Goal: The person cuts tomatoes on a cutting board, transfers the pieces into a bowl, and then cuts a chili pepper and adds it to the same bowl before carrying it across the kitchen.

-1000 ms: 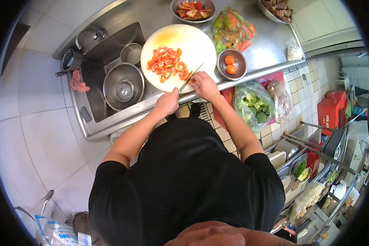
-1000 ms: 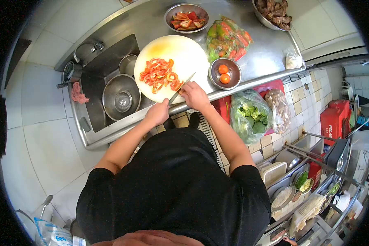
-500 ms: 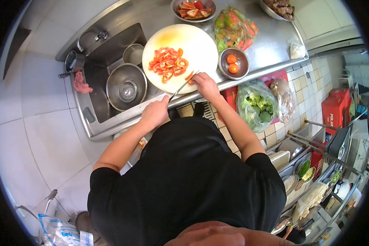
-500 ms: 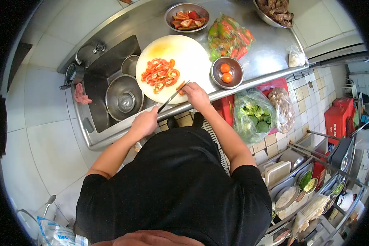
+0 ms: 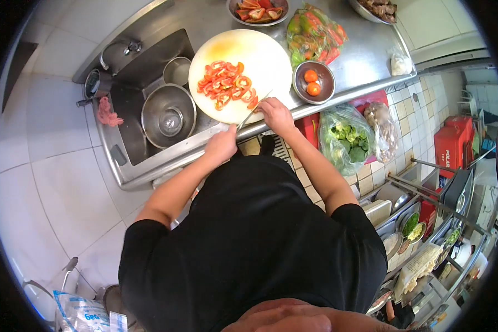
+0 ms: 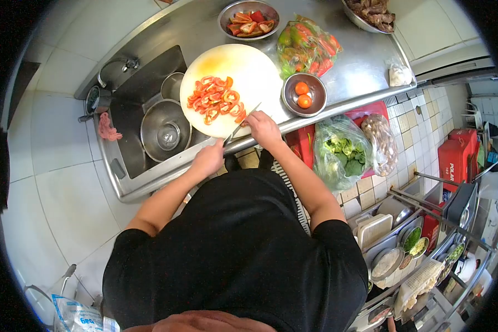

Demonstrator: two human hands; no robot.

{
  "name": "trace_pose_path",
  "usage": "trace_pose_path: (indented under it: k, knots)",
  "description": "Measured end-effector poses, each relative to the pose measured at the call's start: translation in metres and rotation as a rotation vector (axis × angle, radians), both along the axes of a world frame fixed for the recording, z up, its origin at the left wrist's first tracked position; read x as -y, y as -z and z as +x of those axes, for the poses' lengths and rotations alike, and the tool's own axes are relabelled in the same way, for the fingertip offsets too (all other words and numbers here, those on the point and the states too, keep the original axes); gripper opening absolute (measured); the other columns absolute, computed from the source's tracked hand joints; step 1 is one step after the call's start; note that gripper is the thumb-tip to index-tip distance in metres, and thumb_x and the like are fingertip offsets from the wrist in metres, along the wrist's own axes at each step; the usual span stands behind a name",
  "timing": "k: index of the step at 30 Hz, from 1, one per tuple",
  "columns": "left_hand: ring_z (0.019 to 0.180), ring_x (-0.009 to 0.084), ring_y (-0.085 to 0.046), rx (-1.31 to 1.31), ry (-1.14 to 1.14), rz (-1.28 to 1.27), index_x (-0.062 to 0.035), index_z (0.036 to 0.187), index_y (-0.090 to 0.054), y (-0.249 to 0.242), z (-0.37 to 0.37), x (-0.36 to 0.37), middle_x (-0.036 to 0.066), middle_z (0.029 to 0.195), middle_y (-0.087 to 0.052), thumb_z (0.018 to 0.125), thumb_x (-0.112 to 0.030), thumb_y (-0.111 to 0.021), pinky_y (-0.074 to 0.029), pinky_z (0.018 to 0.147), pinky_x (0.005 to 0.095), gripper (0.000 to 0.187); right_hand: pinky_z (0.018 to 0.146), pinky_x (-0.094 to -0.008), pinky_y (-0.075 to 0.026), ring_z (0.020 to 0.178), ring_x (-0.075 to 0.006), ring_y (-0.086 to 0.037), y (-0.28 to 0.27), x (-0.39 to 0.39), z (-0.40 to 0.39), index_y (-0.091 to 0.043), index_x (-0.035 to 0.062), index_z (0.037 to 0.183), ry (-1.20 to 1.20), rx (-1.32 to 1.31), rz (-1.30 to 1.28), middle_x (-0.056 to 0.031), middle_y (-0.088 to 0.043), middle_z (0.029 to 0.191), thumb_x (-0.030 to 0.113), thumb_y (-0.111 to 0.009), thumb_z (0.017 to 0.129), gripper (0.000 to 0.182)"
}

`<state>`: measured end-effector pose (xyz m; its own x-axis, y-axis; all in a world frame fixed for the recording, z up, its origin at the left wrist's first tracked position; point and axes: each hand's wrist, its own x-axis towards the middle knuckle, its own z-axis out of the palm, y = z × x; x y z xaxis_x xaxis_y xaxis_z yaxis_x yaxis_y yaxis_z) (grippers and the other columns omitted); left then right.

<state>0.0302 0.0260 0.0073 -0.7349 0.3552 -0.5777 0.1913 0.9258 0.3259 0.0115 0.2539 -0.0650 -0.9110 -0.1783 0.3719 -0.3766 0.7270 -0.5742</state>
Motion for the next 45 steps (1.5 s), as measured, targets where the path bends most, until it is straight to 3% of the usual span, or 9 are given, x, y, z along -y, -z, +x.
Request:
trace_pose_path:
  k: [8,13,15,18,21,25,30,35,45]
  knots:
    - [0.088,0.0533,-0.065,-0.066,-0.088,0.168,-0.0029,0.111,-0.051,-0.013,-0.023,-0.001,0.033,0.088,-0.067,0.103,-0.023,-0.050,-0.049,0.079,0.0621,0.021,0.078,-0.0422,-0.055,0.091,-0.0326,-0.065,-0.037,0.006,-0.012,-0.069,0.0072,0.097,0.082,-0.117,-0.157,-0.0107,-0.066,0.094,0.006,-0.065,0.087,0.011]
    - [0.090,0.0528,-0.066,-0.023,-0.075,0.242,-0.0032,0.113,-0.052,0.008,-0.007,-0.008,0.034,0.091,-0.068,0.102,-0.023,-0.051,-0.050,0.081,0.0619,0.023,0.083,-0.0436,-0.055,0.094,-0.0377,-0.065,-0.052,0.043,-0.076,-0.063,0.0008,0.110,0.254,-0.025,-0.039,-0.0186,-0.067,0.099,0.022,-0.073,0.085,0.035]
    - [0.090,0.0525,-0.066,-0.001,-0.041,0.226,-0.0033,0.114,-0.052,0.012,-0.001,-0.016,0.034,0.092,-0.068,0.102,-0.024,-0.050,-0.050,0.082,0.0614,0.024,0.094,-0.0450,-0.053,0.110,-0.0358,-0.065,-0.055,0.054,-0.100,-0.062,-0.0017,0.118,0.254,0.437,0.277,-0.0231,-0.068,0.112,0.030,-0.083,0.076,0.057]
    - [0.091,0.0519,-0.067,0.042,-0.014,0.196,-0.0038,0.116,-0.052,0.021,-0.004,-0.015,0.034,0.094,-0.068,0.102,-0.028,-0.050,-0.051,0.083,0.0606,0.027,0.096,-0.0433,-0.053,0.111,-0.0352,-0.066,-0.029,0.058,-0.125,-0.063,-0.0022,0.118,0.182,0.598,0.202,-0.0258,-0.069,0.111,0.030,-0.084,0.074,0.058]
    - [0.095,0.0517,-0.066,0.023,-0.062,0.167,-0.0036,0.117,-0.051,0.025,-0.016,0.007,0.034,0.097,-0.068,0.103,-0.028,-0.049,-0.050,0.086,0.0600,0.029,0.091,-0.0471,-0.055,0.103,-0.0418,-0.067,-0.033,0.039,-0.131,-0.064,-0.0036,0.109,0.136,0.647,-0.037,-0.0263,-0.069,0.106,0.029,-0.081,0.075,0.050]
    - [0.095,0.0515,-0.066,-0.017,-0.142,0.164,-0.0028,0.116,-0.051,0.029,-0.034,0.041,0.033,0.097,-0.068,0.103,-0.028,-0.049,-0.049,0.086,0.0599,0.029,0.088,-0.0483,-0.055,0.099,-0.0420,-0.066,-0.057,0.025,-0.104,-0.064,-0.0012,0.106,0.153,0.318,-0.073,-0.0243,-0.068,0.101,0.026,-0.081,0.075,0.045]
    - [0.093,0.0512,-0.067,-0.100,-0.172,0.128,-0.0021,0.115,-0.051,0.010,-0.032,0.040,0.035,0.096,-0.068,0.102,-0.024,-0.047,-0.050,0.086,0.0607,0.025,0.084,-0.0494,-0.055,0.096,-0.0429,-0.065,-0.021,0.038,-0.032,-0.062,0.0022,0.103,0.117,0.318,-0.005,-0.0223,-0.064,0.101,0.026,-0.079,0.079,0.039]
    - [0.091,0.0511,-0.068,-0.098,-0.158,0.066,-0.0032,0.115,-0.052,-0.004,-0.004,0.034,0.033,0.093,-0.069,0.100,-0.018,-0.046,-0.051,0.084,0.0616,0.022,0.094,-0.0464,-0.052,0.109,-0.0391,-0.059,-0.020,0.037,-0.003,-0.064,0.0033,0.112,0.127,0.155,-0.039,-0.0178,-0.059,0.116,0.026,-0.082,0.078,0.044]
    - [0.094,0.0467,-0.070,-0.028,-0.040,-0.042,-0.0040,0.122,-0.053,-0.061,0.001,0.048,0.029,0.097,-0.071,0.088,-0.009,-0.051,-0.054,0.081,0.0577,0.034,0.094,-0.0420,-0.052,0.107,-0.0329,-0.060,-0.021,0.025,-0.021,-0.067,0.0045,0.102,-0.141,0.075,0.076,-0.0129,-0.065,0.106,0.013,-0.070,0.088,0.017]
